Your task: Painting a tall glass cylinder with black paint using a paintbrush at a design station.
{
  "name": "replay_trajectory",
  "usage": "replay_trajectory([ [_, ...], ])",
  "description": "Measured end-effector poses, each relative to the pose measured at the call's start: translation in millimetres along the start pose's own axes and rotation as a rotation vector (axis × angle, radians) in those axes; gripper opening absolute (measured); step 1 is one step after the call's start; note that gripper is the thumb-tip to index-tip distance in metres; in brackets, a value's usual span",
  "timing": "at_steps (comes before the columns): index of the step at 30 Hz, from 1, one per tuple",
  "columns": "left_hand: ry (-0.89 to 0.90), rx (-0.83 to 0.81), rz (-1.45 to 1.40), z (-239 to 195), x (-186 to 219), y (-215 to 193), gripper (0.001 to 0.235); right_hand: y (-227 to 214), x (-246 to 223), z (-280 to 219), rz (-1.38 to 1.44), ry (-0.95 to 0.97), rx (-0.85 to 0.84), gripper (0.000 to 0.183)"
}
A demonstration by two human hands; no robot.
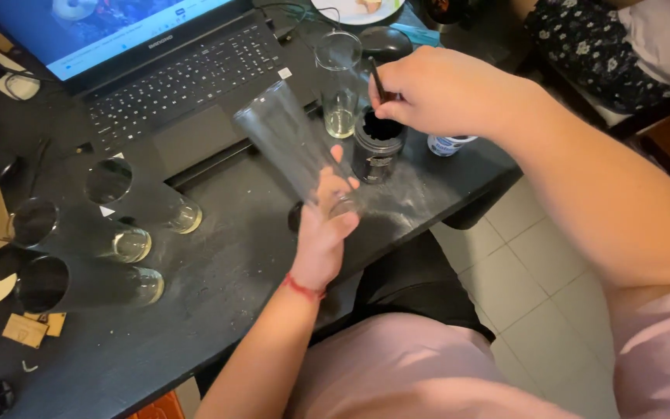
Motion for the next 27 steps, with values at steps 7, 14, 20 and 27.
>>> replay_trajectory([
  [7, 0.019, -0.010, 0.029, 16.0, -17.7, 6.7, 0.034, 1.5, 10.5, 3.0, 0.084, -0.002, 0.038, 0.031],
  [14, -0.075, -0.008, -0.034, 16.6, -21.4, 12.6, 0.023, 4.1, 22.9, 4.1, 0.197, 0.158, 0.063, 0.023],
  [20, -0.102, 0.031, -0.031, 15.9, -24.4, 12.5, 0.021, 7.6, 30.1, 1.1, 0.342, 0.269, 0.119, 0.027],
  [27, -0.031, 0.020, -0.046, 14.6, -23.7, 16.6, 0.018, 8.3, 39.5, -10.0, 0.525, 0.353, 0.220, 0.023],
])
Point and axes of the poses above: each hand's wrist, its own z-axis towards the middle knuckle, its own y-axis out of the palm, x = y × z, the point moved 9 cm from there along z, towards the middle knuckle, and after that the axes turned 1 degree about y, right-handed, at the moved point
